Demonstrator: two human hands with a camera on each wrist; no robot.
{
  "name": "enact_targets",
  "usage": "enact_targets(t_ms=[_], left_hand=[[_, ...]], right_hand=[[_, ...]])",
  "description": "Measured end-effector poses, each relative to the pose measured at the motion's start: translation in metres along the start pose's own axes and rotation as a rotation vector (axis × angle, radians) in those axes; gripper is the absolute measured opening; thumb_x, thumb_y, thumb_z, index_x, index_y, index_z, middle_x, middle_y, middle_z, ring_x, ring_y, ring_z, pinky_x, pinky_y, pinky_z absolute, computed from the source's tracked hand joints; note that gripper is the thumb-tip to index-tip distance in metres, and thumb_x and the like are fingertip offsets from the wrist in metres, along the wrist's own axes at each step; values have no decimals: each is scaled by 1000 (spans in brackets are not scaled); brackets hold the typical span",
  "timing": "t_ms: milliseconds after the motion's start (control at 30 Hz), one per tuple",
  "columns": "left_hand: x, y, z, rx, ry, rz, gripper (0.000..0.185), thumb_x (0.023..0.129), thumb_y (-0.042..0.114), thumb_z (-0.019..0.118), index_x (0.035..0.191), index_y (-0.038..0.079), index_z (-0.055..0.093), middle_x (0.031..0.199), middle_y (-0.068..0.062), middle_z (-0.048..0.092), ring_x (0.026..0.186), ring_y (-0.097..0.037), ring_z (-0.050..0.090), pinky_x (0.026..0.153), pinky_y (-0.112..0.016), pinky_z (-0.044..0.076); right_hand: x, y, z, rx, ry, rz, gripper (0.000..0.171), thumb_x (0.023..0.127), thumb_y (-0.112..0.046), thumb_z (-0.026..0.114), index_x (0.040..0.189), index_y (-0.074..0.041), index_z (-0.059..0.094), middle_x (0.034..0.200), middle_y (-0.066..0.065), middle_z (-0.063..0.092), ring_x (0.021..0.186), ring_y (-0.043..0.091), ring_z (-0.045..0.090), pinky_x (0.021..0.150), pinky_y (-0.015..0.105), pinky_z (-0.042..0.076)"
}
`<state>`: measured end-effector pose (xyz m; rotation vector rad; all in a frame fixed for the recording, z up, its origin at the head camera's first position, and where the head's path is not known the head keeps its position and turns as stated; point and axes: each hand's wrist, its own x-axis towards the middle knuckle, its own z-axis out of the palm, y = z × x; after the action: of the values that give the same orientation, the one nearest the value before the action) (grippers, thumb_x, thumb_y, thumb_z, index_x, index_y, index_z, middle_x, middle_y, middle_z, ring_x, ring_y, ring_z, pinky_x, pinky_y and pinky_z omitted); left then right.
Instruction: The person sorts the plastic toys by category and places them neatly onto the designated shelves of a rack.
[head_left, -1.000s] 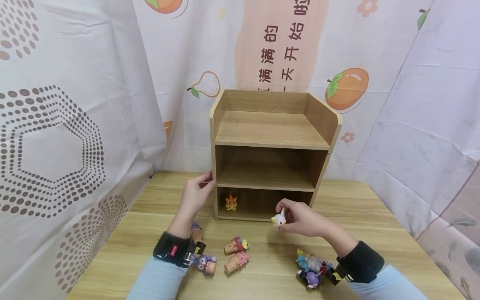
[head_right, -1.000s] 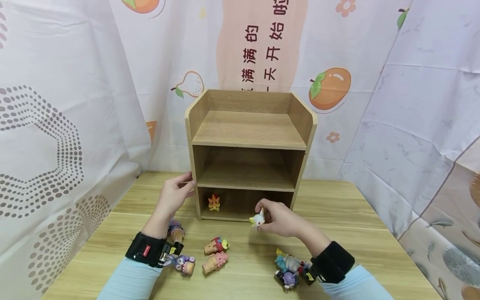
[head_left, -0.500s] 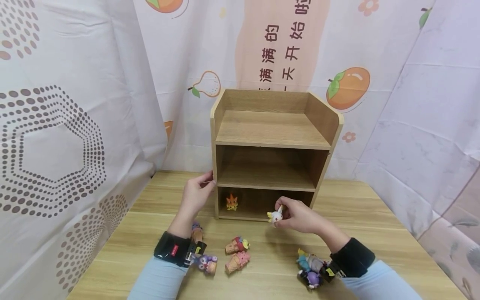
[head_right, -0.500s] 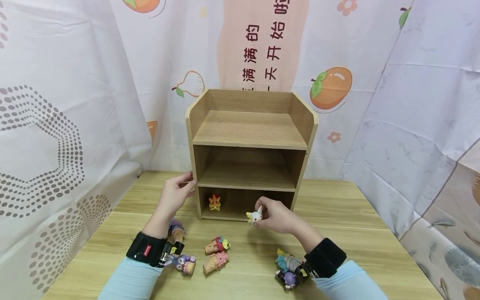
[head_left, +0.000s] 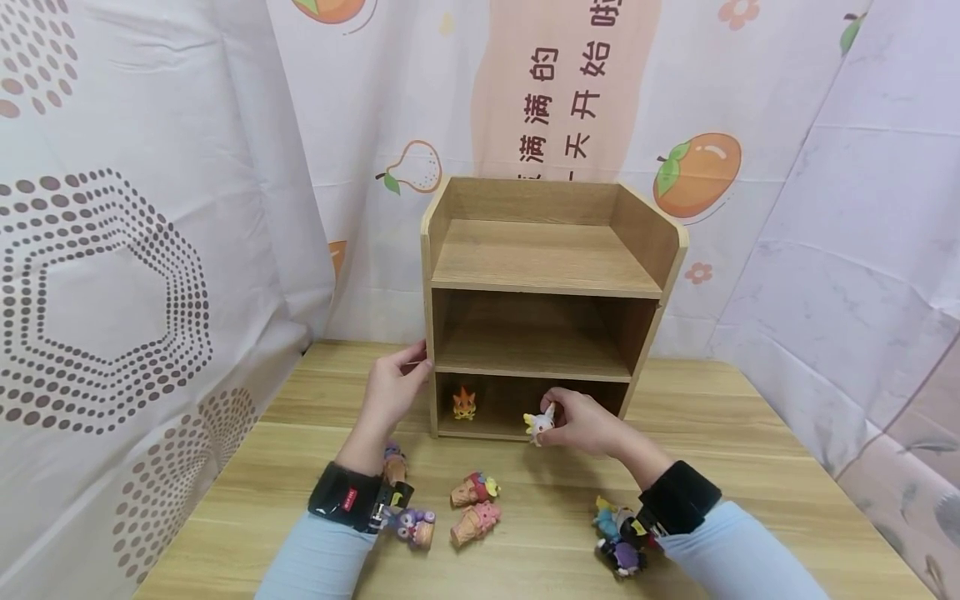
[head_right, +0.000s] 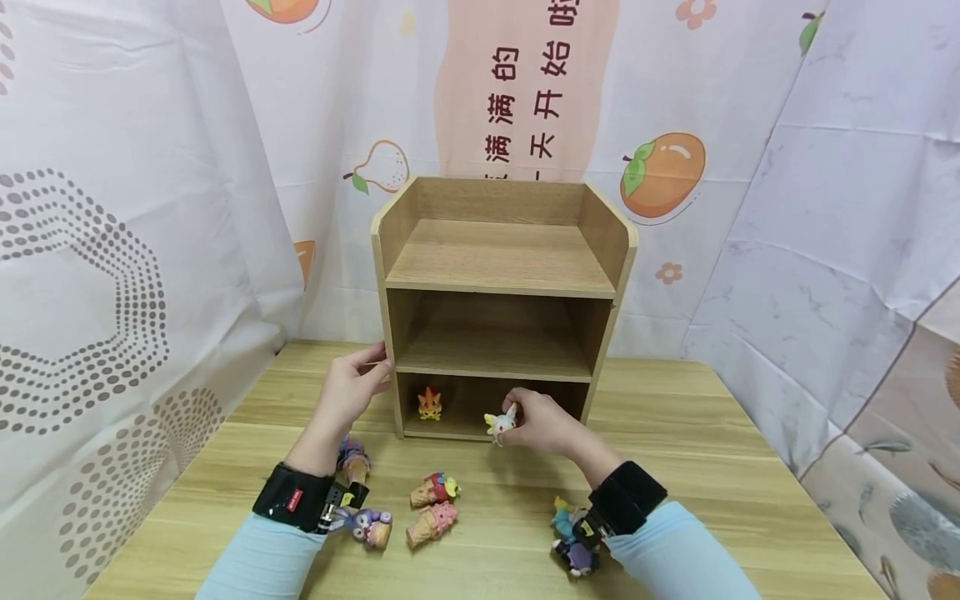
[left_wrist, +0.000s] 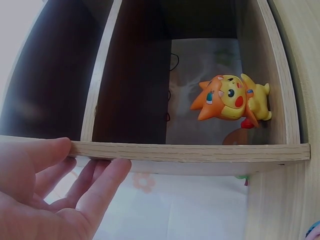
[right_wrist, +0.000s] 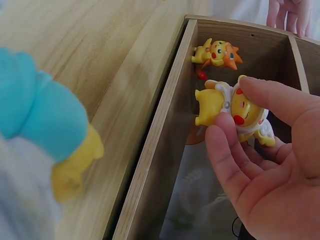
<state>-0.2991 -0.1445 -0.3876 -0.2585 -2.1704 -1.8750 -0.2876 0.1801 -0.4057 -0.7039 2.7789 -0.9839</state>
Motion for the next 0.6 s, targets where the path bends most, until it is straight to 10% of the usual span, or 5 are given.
enact_targets(t_ms=[600], left_hand=[[0, 1, -1, 1, -9, -10, 39, 100, 8, 65, 138, 2, 62, 128, -24, 65, 112, -34, 66, 88, -43, 58]], right_hand=[[25, 1, 12, 93, 52, 114, 37, 84, -18, 83, 110, -2, 63, 82, 7, 63, 67, 23, 65, 60, 36, 56]])
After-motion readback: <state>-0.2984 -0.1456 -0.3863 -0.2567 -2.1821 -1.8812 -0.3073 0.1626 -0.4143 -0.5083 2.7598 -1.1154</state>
